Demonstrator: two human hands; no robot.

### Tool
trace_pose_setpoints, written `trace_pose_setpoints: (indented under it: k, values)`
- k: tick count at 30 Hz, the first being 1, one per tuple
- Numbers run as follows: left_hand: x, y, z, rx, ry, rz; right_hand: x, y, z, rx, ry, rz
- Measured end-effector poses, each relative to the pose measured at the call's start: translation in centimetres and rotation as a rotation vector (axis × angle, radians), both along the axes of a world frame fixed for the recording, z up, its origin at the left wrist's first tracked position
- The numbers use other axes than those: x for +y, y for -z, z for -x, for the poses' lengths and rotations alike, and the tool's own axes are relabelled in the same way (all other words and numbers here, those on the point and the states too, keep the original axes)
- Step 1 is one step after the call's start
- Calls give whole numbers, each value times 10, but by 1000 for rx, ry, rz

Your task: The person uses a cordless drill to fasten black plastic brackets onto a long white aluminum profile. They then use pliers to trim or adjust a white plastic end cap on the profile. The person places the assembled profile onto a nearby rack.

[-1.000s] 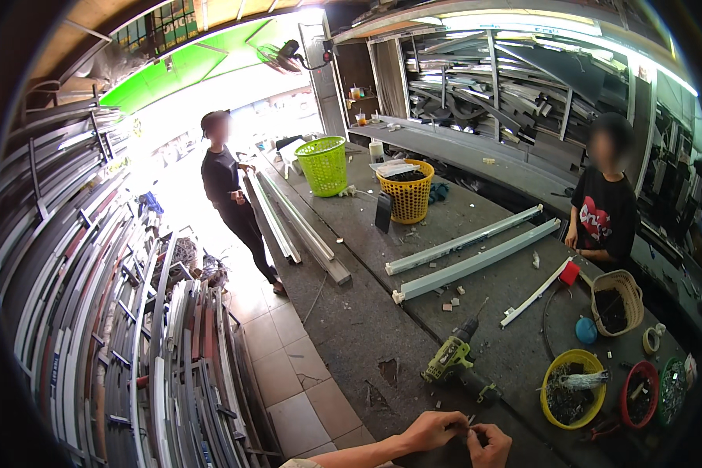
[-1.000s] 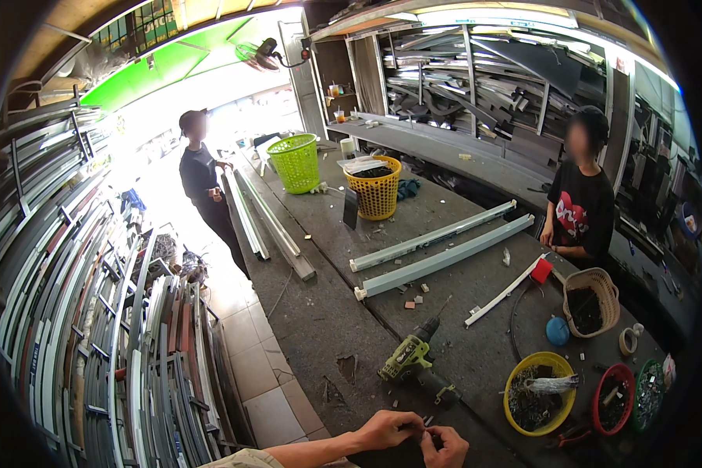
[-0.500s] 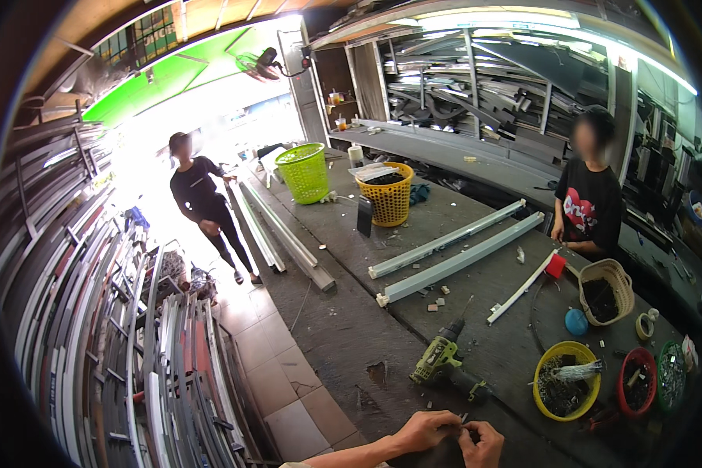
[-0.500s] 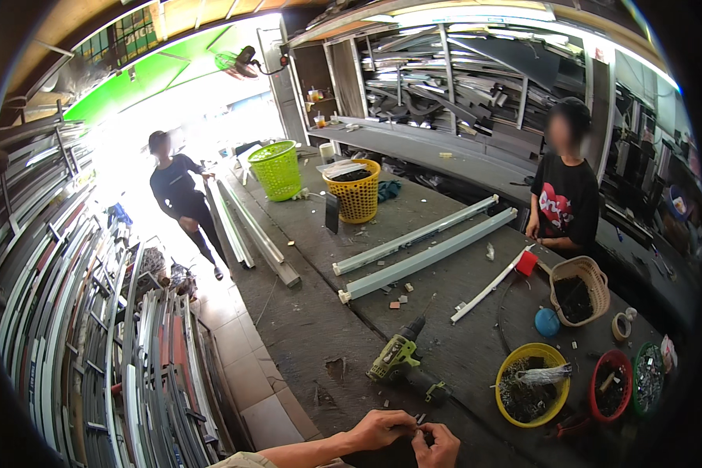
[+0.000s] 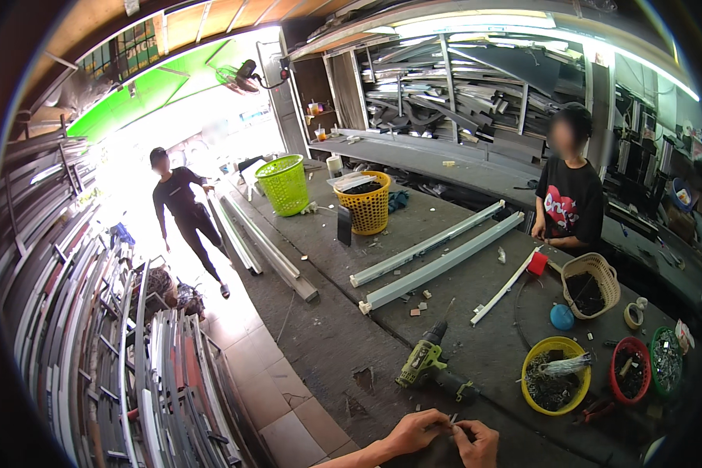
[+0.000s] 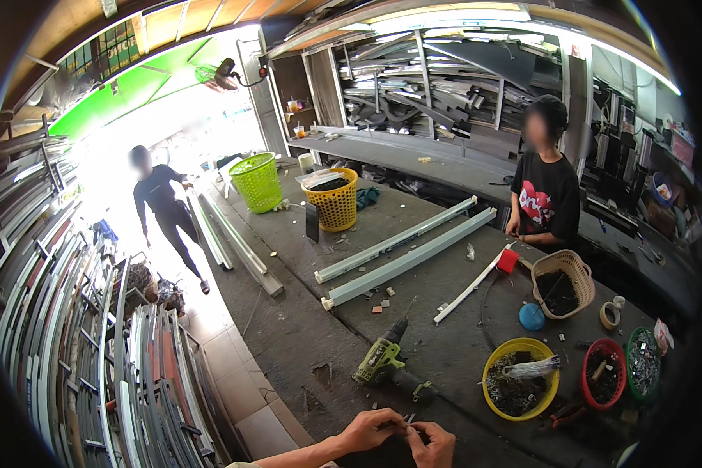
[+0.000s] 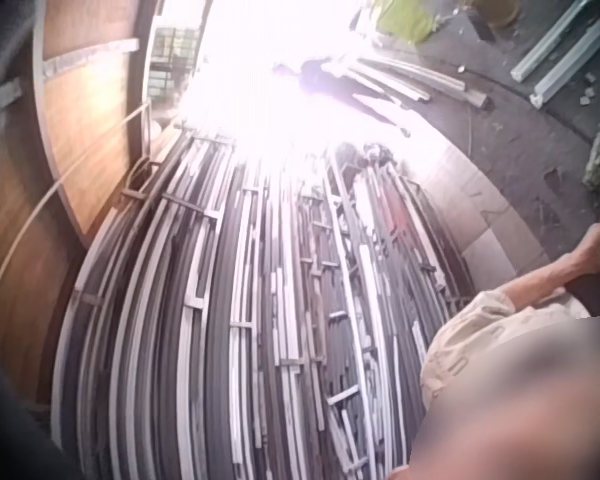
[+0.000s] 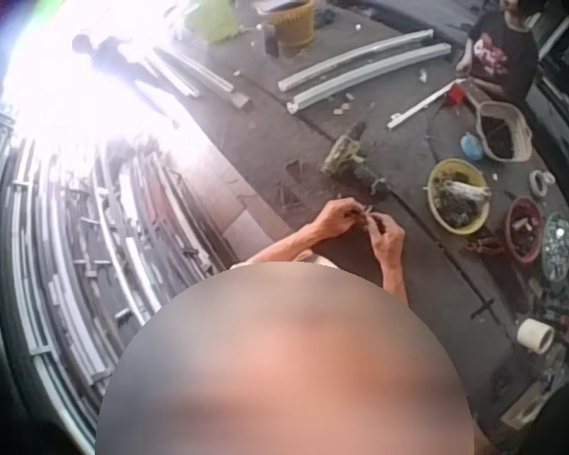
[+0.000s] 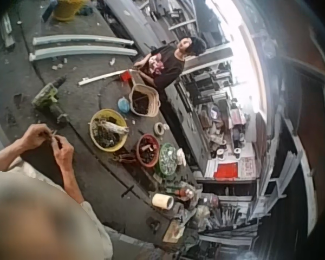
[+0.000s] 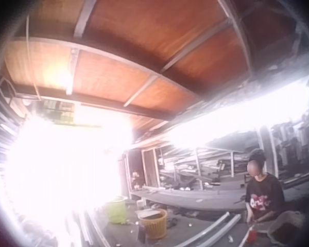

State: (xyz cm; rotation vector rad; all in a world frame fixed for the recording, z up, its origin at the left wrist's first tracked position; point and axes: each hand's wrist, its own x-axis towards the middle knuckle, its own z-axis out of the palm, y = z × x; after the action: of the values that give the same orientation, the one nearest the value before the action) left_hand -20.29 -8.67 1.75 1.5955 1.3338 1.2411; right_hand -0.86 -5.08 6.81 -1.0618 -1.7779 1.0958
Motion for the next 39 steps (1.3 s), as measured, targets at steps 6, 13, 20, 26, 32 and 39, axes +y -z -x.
trace_pose_setpoints:
  k: [6,13,20,26,32,39]
  values:
    - [-1,-4,1,53,40,54,-2,-2,0,-87,2,-166]
    - [0,-1,-3,74,23,11,-5,-3,3,-56,50,-115]
    - [0,1,-3,107,-24,-39,-3,2,3,-41,37,-151]
    - [-1,-1,-4,109,-41,-22,-3,2,2,-62,13,-137]
    - [-1,-1,-6,130,-78,-10,-6,-3,2,-53,36,-162]
    - [-1,-3,-9,139,-111,-18,-5,-3,3,-31,45,-130]
